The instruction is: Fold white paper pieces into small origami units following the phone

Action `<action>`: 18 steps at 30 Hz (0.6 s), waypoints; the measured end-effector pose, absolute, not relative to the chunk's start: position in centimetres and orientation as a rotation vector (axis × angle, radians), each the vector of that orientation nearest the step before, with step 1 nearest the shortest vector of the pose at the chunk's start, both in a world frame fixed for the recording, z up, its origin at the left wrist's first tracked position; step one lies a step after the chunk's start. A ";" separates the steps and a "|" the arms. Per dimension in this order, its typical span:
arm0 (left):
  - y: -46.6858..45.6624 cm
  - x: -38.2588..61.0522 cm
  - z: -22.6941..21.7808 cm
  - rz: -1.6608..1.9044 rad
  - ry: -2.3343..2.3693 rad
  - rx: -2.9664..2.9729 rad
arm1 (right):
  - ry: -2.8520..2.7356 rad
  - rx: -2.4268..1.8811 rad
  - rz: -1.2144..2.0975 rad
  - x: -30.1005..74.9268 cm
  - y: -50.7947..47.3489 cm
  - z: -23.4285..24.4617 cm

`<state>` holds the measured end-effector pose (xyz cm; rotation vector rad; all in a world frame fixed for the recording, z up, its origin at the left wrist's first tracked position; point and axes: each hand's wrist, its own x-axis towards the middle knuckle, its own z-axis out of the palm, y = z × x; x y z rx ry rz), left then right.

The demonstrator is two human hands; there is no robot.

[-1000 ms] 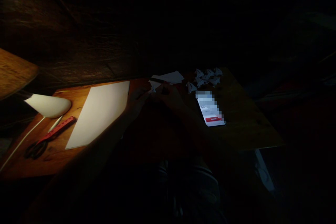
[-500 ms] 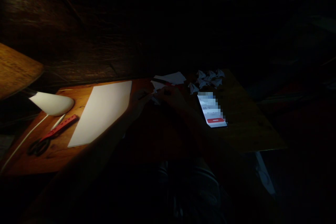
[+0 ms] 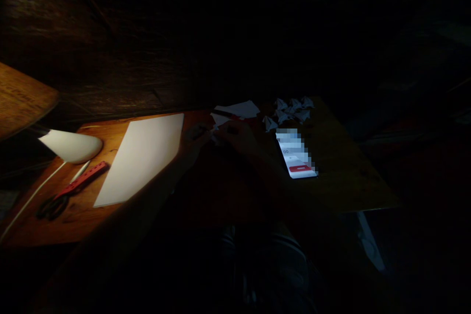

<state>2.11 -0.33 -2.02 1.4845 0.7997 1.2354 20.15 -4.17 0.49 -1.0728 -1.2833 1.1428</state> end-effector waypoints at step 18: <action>-0.4 2.0 -2.0 1.126 0.857 1.450 | -1.162 -1.165 1.162 19.9 -4.6 1.2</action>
